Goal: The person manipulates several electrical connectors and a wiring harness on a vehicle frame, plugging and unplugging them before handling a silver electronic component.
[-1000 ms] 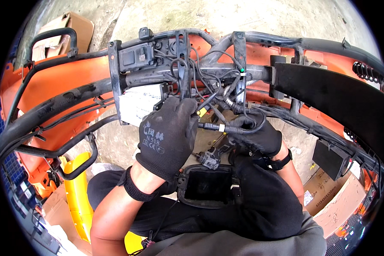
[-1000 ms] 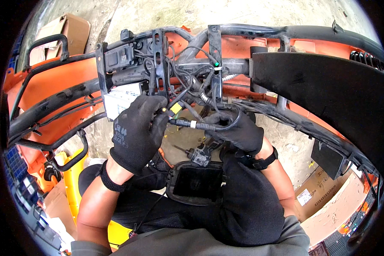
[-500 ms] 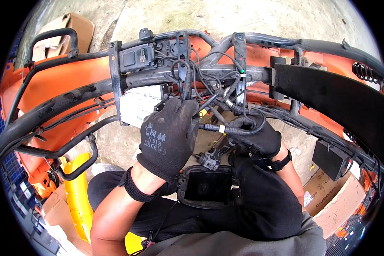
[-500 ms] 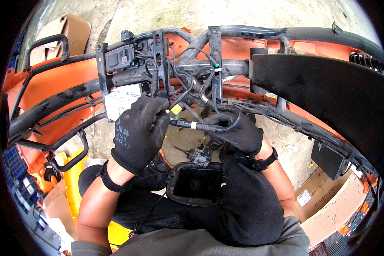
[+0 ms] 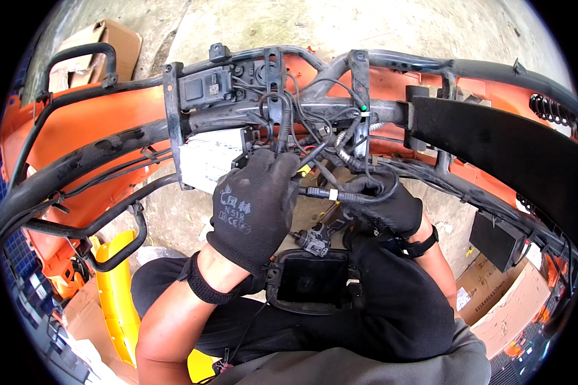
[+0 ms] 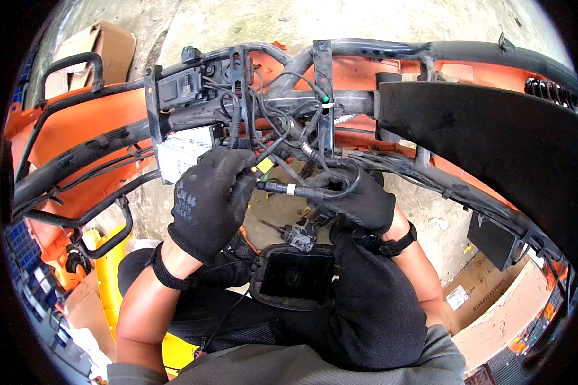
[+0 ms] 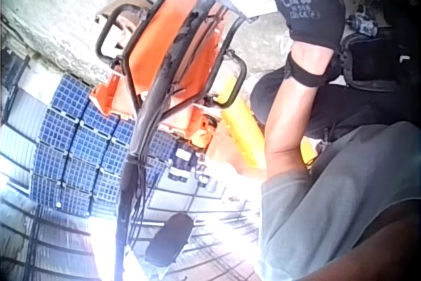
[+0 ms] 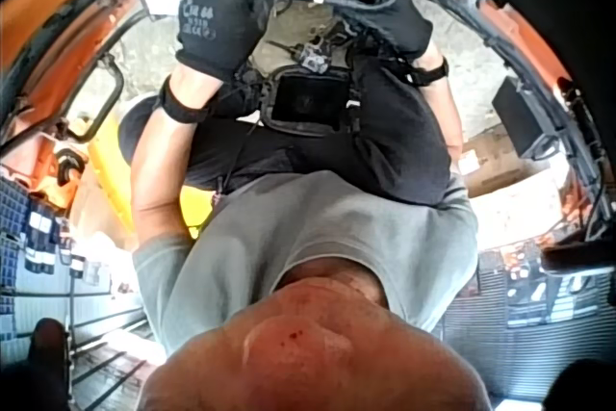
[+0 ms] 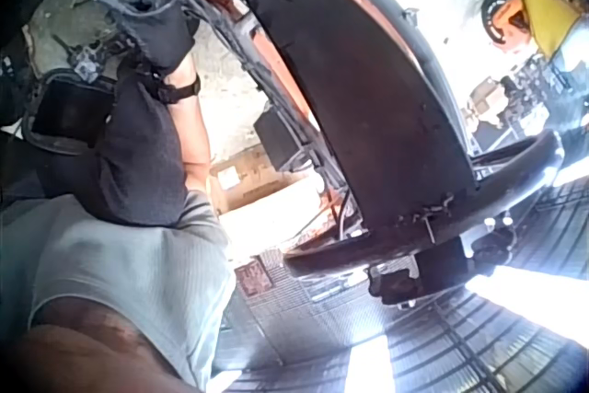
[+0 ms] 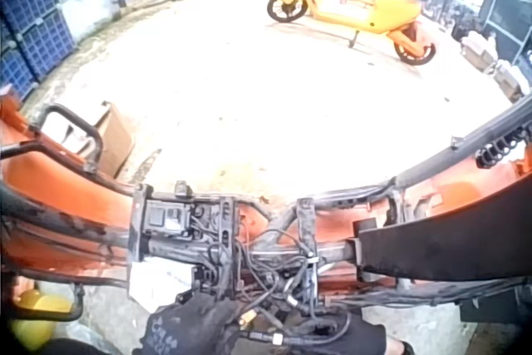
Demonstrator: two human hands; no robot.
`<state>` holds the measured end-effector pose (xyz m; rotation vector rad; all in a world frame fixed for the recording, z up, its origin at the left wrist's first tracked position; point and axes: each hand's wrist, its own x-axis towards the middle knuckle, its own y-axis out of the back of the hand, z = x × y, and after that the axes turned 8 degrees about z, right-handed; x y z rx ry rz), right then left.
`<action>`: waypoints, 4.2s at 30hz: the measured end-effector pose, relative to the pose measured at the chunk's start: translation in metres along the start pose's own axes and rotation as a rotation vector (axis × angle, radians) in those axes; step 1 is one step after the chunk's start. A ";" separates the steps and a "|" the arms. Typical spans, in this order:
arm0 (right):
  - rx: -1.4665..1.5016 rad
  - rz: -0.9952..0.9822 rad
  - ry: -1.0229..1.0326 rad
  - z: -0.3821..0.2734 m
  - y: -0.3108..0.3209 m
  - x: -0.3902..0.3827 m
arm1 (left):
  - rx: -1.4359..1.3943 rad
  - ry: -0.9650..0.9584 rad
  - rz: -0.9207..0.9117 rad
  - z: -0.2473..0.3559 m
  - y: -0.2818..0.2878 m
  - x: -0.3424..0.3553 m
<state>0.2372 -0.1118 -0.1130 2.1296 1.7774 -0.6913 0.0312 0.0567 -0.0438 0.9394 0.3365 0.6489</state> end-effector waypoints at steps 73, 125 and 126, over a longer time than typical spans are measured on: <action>-0.122 -0.006 -0.023 0.006 0.000 -0.003 | -0.254 0.033 0.016 -0.011 0.002 0.005; 0.332 -0.016 0.095 0.004 0.000 -0.006 | 0.058 -0.130 -0.307 -0.019 0.013 0.010; 0.331 -0.022 0.094 0.005 0.000 -0.005 | 0.059 -0.125 -0.305 -0.020 0.013 0.009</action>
